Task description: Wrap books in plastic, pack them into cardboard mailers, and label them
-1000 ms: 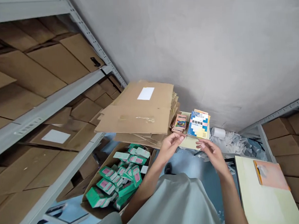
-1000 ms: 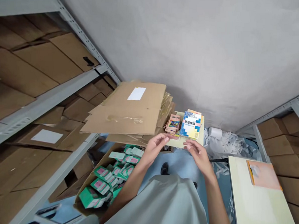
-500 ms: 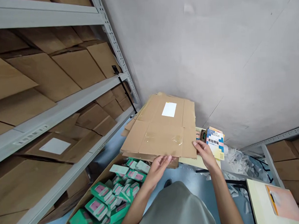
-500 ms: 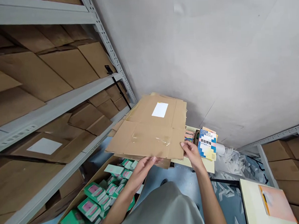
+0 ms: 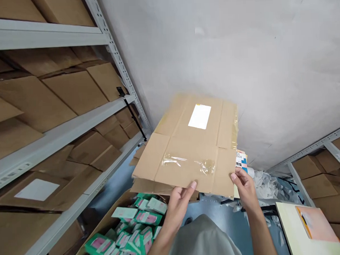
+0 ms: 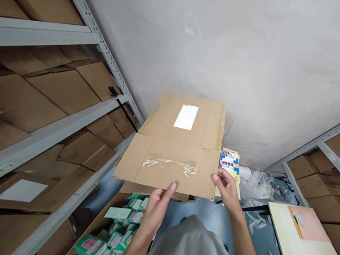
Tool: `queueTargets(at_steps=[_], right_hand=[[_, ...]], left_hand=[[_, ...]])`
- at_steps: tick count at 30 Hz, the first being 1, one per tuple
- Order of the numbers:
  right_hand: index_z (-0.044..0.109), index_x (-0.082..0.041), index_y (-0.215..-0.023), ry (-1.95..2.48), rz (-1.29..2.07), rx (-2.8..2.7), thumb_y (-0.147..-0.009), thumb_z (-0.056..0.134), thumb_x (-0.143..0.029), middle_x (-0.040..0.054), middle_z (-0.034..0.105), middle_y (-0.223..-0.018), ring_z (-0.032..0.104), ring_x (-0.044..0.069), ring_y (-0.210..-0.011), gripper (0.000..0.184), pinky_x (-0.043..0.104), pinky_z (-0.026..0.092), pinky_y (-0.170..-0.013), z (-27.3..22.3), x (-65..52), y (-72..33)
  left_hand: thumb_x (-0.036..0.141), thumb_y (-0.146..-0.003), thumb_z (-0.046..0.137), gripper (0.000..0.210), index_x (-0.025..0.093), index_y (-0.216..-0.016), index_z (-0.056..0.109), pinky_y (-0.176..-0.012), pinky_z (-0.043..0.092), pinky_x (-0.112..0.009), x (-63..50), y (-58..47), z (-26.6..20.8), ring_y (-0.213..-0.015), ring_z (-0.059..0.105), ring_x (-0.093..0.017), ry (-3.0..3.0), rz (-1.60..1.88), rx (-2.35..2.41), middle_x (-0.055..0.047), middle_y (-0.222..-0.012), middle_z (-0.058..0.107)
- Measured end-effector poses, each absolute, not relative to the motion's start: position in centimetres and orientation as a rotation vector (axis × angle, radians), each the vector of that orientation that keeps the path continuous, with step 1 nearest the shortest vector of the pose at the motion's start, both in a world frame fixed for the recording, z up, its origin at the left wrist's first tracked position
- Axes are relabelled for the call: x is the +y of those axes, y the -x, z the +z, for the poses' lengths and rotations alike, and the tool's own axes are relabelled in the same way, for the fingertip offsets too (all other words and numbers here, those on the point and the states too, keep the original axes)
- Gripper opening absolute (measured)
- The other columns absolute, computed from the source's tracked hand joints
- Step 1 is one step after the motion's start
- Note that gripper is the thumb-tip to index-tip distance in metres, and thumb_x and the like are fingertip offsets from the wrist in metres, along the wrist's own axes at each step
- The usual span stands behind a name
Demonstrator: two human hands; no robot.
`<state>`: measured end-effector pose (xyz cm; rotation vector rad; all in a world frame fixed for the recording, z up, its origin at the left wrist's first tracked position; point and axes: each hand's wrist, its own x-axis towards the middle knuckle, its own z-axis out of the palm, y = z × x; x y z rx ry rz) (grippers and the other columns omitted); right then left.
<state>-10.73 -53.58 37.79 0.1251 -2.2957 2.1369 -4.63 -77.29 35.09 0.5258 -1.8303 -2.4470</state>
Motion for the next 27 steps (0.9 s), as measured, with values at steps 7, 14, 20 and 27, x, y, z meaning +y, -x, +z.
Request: queueTargets(at_steps=[7,14,20,27], right_hand=[[0.082,-0.025,-0.099,0.187,2.088,-2.218,-0.083,0.081,-0.076,0.0105,0.083,-0.1,0.077,0.031,-0.089,0.054,0.041,0.062,-0.082,34.9,-43.6,7.1],[0.082,-0.021,-0.113,0.792,1.81,-1.991,-0.076,0.085,-0.079,0.0139,0.084,-0.11,0.079,0.034,-0.1,0.069,0.045,0.064,-0.086,30.7,-27.3,-0.4],[0.08,-0.022,-0.119,1.104,1.376,-1.702,-0.083,0.08,-0.075,0.0163,0.077,-0.139,0.068,0.038,-0.136,0.064,0.055,0.054,-0.117,28.9,-13.9,-11.1],[0.069,-0.02,-0.145,1.425,1.188,-1.425,-0.08,0.078,-0.08,0.0225,0.065,-0.156,0.061,0.039,-0.147,0.089,0.059,0.047,-0.126,23.7,-4.6,-24.1]], left_hand=[[0.065,-0.082,0.086,0.056,0.023,-0.119,0.078,-0.117,0.056,-0.046,-67.7,7.0,36.8,-0.13,0.074,-0.035,-0.132,-2.611,-1.806,-0.013,-0.129,0.082],[0.063,-0.083,0.088,0.055,0.02,-0.116,0.077,-0.108,0.059,-0.043,-56.2,7.8,35.5,-0.119,0.077,-0.031,0.09,-2.709,-1.9,-0.014,-0.123,0.083],[0.066,-0.087,0.081,0.06,0.021,-0.126,0.076,-0.109,0.059,-0.043,-44.9,8.5,33.2,-0.123,0.075,-0.031,0.254,-2.716,-2.119,-0.013,-0.127,0.081],[0.073,-0.077,0.086,0.071,0.018,-0.119,0.075,-0.106,0.06,-0.043,-30.3,7.5,29.9,-0.118,0.077,-0.033,0.755,-2.624,-2.686,-0.014,-0.118,0.082]])
